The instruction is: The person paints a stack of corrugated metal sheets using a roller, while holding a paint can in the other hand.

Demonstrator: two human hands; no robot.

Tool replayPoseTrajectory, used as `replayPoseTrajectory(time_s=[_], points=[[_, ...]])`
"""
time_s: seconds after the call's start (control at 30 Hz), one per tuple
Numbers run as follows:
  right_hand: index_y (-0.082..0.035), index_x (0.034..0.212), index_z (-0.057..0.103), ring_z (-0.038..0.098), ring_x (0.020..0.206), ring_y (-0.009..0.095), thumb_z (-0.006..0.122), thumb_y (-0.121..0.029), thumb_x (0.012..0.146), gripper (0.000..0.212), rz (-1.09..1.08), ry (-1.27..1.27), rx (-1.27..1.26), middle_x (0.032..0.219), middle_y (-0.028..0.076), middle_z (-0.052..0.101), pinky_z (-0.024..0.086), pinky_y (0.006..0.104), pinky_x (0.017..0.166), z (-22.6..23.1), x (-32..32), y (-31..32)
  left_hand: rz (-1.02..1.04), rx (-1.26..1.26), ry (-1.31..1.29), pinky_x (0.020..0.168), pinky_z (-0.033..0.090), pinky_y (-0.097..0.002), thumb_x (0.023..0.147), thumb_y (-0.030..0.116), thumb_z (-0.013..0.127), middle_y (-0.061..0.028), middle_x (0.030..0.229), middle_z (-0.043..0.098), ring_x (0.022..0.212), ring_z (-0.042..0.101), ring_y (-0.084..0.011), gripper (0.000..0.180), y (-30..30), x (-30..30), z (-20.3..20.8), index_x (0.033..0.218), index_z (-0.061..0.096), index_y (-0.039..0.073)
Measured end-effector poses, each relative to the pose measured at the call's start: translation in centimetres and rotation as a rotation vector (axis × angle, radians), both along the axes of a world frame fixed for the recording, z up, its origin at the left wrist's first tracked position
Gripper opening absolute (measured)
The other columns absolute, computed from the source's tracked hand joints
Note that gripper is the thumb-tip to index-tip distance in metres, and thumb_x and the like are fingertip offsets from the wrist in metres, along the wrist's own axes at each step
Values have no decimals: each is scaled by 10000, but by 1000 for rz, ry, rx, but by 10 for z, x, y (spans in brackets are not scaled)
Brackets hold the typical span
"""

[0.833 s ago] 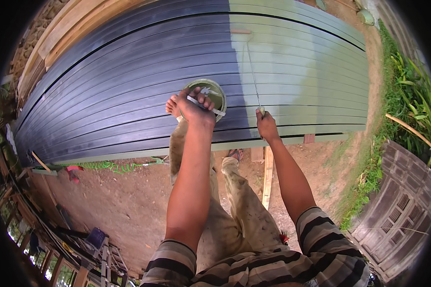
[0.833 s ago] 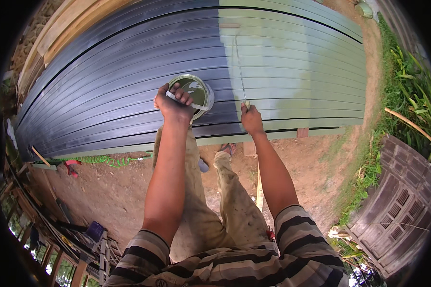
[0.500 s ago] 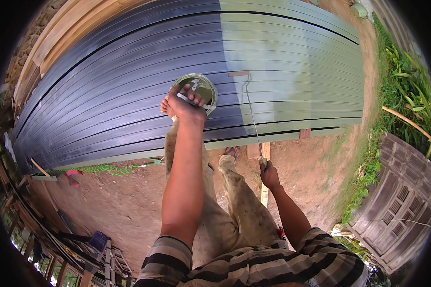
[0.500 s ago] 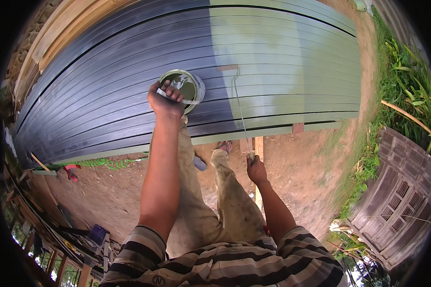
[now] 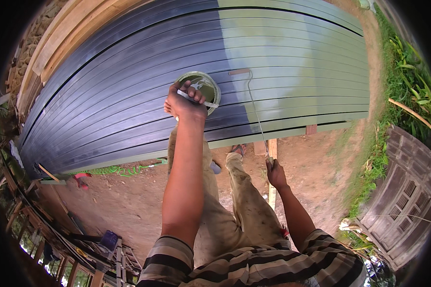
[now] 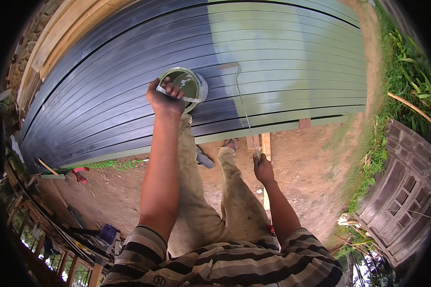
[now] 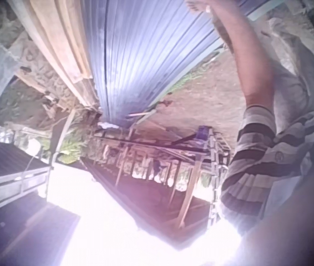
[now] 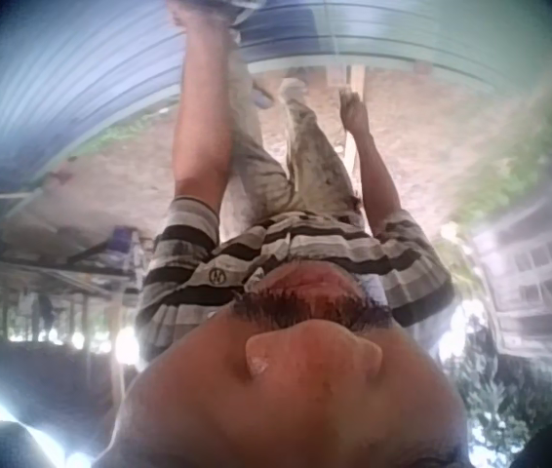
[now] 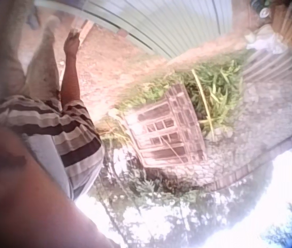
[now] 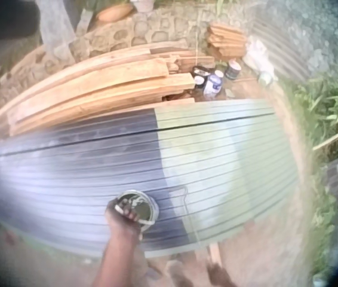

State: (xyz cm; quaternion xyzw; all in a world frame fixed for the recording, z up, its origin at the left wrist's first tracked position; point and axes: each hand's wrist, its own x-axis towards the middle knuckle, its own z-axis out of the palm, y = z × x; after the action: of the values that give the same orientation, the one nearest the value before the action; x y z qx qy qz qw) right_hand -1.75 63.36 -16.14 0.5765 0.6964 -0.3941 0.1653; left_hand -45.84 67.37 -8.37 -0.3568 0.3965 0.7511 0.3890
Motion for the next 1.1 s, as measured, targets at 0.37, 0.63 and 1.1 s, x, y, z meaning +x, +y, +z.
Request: replayPoseTrajectory(time_s=[0.37, 0.63, 1.1], points=[[93, 981, 587, 607, 962, 556, 433, -506, 1035, 621, -102, 158, 77, 979, 377, 642, 488, 578, 864, -61, -245, 156, 18, 9, -51, 522, 249, -307, 923, 342, 510, 17, 603, 373, 538, 316, -136, 269, 17, -28, -10, 850, 561, 88], [84, 993, 586, 607, 940, 556, 469, -479, 1033, 576, -3, 84, 205, 950, 378, 640, 485, 582, 831, -65, -236, 162, -37, -7, -76, 506, 268, -305, 930, 351, 526, -3, 594, 389, 533, 355, -155, 287, 47, -71, -17, 844, 581, 82], [39, 1060, 600, 624, 992, 531, 517, -426, 1023, 474, -36, -265, -210, 980, 342, 662, 501, 556, 810, 74, 54, -40, -241, 60, 51, 502, 278, -294, 958, 364, 535, -26, 570, 384, 516, 359, -152, 306, 53, -89, -4, 877, 569, 71]])
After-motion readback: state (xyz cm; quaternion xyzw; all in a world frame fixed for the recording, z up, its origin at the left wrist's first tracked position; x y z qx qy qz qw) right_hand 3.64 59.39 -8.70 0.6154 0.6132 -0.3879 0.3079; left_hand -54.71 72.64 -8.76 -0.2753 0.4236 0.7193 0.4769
